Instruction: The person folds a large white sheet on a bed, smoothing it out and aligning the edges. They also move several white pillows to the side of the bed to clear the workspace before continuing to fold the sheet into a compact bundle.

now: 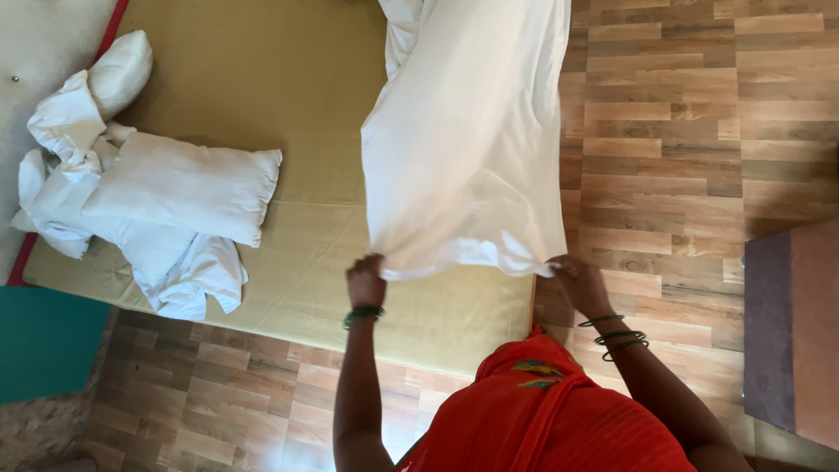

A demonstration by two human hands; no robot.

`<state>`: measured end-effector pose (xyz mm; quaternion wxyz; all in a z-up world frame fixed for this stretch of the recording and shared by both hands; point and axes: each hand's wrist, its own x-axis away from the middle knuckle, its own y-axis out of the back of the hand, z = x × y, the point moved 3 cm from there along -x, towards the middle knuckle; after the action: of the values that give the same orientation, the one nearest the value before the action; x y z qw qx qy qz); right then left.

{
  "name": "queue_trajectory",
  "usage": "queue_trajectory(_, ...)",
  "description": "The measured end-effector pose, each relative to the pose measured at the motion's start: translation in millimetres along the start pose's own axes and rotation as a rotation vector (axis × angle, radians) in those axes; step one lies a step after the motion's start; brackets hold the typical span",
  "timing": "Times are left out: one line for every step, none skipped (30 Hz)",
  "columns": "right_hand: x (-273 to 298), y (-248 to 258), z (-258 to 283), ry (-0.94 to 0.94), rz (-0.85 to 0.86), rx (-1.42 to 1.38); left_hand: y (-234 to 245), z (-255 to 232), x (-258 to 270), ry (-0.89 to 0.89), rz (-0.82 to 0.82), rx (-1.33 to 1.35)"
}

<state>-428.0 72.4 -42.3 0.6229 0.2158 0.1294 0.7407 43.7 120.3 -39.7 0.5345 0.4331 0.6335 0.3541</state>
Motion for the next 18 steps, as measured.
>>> queue_trajectory(0, -11, -7, 0.112, 0.043, 0.061, -13, -9, 15, 0.010, 0.045, -0.008)
queue_trajectory(0, -22, -12, 0.224, 0.086, 0.122, -25, -20, 23, 0.019, 0.090, -0.015)
queue_trajectory(3, -33, -16, 0.333, 0.133, 0.185, -35, -33, 27, 0.028, 0.095, 0.031)
queue_trajectory(8, -45, -20, 0.354, 0.184, 0.199, -42, -47, 29, 0.036, 0.100, 0.077)
queue_trajectory(10, -55, -20, 0.379, 0.231, 0.217, -46, -64, 27, 0.038, 0.040, 0.160)
queue_trajectory(8, -60, -17, 0.405, 0.278, 0.234, -46, -82, 24, 0.040, -0.021, 0.243)
queue_trajectory(9, -63, -13, 0.413, 0.307, 0.252, -46, -100, 21, 0.032, -0.057, 0.297)
queue_trajectory(9, -65, -7, 0.422, 0.336, 0.270, -44, -116, 15, 0.024, -0.094, 0.351)
queue_trajectory(7, -66, 3, 0.437, 0.363, 0.288, -41, -131, 10, 0.016, -0.079, 0.393)
queue_trajectory(7, -65, 11, 0.384, 0.414, 0.241, -37, -146, 5, 0.008, -0.065, 0.435)
queue_trajectory(7, -63, 19, 0.333, 0.462, 0.195, -34, -160, 0, -0.002, -0.053, 0.477)
queue_trajectory(6, -62, 27, 0.281, 0.509, 0.149, -31, -173, -5, -0.011, -0.046, 0.487)
queue_trajectory(6, -62, 35, 0.279, 0.521, 0.159, -29, -185, -10, -0.021, -0.037, 0.495)
queue_trajectory(5, -62, 41, 0.278, 0.534, 0.169, -26, -195, -15, -0.031, -0.029, 0.504)
queue_trajectory(5, -62, 45, 0.274, 0.544, 0.176, -24, -205, -19, -0.046, 0.000, 0.520)
queue_trajectory(4, -63, 48, 0.307, 0.527, 0.181, -22, -214, -23, -0.061, 0.030, 0.535)
queue_trajectory(4, -66, 49, 0.335, 0.506, 0.186, -19, -222, -26, -0.080, 0.062, 0.554)
queue_trajectory(3, -68, 49, 0.363, 0.485, 0.191, -15, -228, -28, -0.111, 0.066, 0.579)
